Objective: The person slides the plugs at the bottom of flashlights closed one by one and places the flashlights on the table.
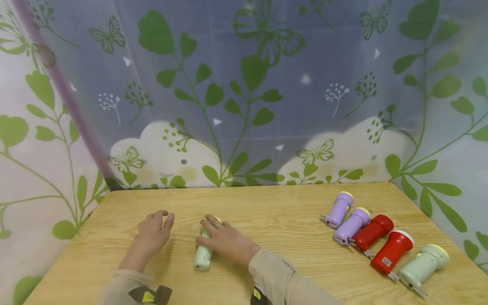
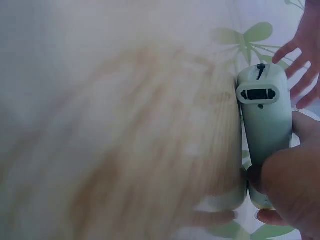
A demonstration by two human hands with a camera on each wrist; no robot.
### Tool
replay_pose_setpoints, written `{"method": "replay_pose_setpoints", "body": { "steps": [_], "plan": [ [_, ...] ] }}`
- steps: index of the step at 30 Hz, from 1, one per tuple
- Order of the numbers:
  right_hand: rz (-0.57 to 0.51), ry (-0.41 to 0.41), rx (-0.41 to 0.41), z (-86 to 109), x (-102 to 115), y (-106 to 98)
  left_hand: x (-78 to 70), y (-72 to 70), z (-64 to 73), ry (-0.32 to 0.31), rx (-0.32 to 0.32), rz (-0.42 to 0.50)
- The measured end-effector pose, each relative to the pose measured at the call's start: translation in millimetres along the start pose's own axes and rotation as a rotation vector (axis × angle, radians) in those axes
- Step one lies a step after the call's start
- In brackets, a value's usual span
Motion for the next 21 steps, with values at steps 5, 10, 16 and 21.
{"method": "replay_pose_setpoints", "body": {
  "steps": [5, 10, 16, 21],
  "plan": [
    [-0.044, 0.006, -0.038, -0.6, -1.8, 1.2, -0.8, -0.7, 0.5, -0.013, 0.006, 0.007],
    [-0.097, 0.015, -0.041, 4.1, -5.1, -2.4, -5.3, 1.7, 0.2, -0.010, 0.001, -0.011],
    [-0.369, 0.142, -0.145, 33.8, -39.9, -6.1, -17.9, 16.2, -6.6, 0.046, -0.030, -0.021],
    [-0.457, 0.303, -0.249, 79.0, -98.4, 3.7, -24.6, 40.6, -19.0, 0.093, -0.006, 0.024]
  ]
}}
Point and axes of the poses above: each hand's wrist, its own z-axis away from the middle knuckle, its own y-axis out of the palm, x = y × z, the point moved 5 cm from there along -z, towards the middle knuckle, and after that the axes turned 12 degrees about x, right-handed, at the moved point
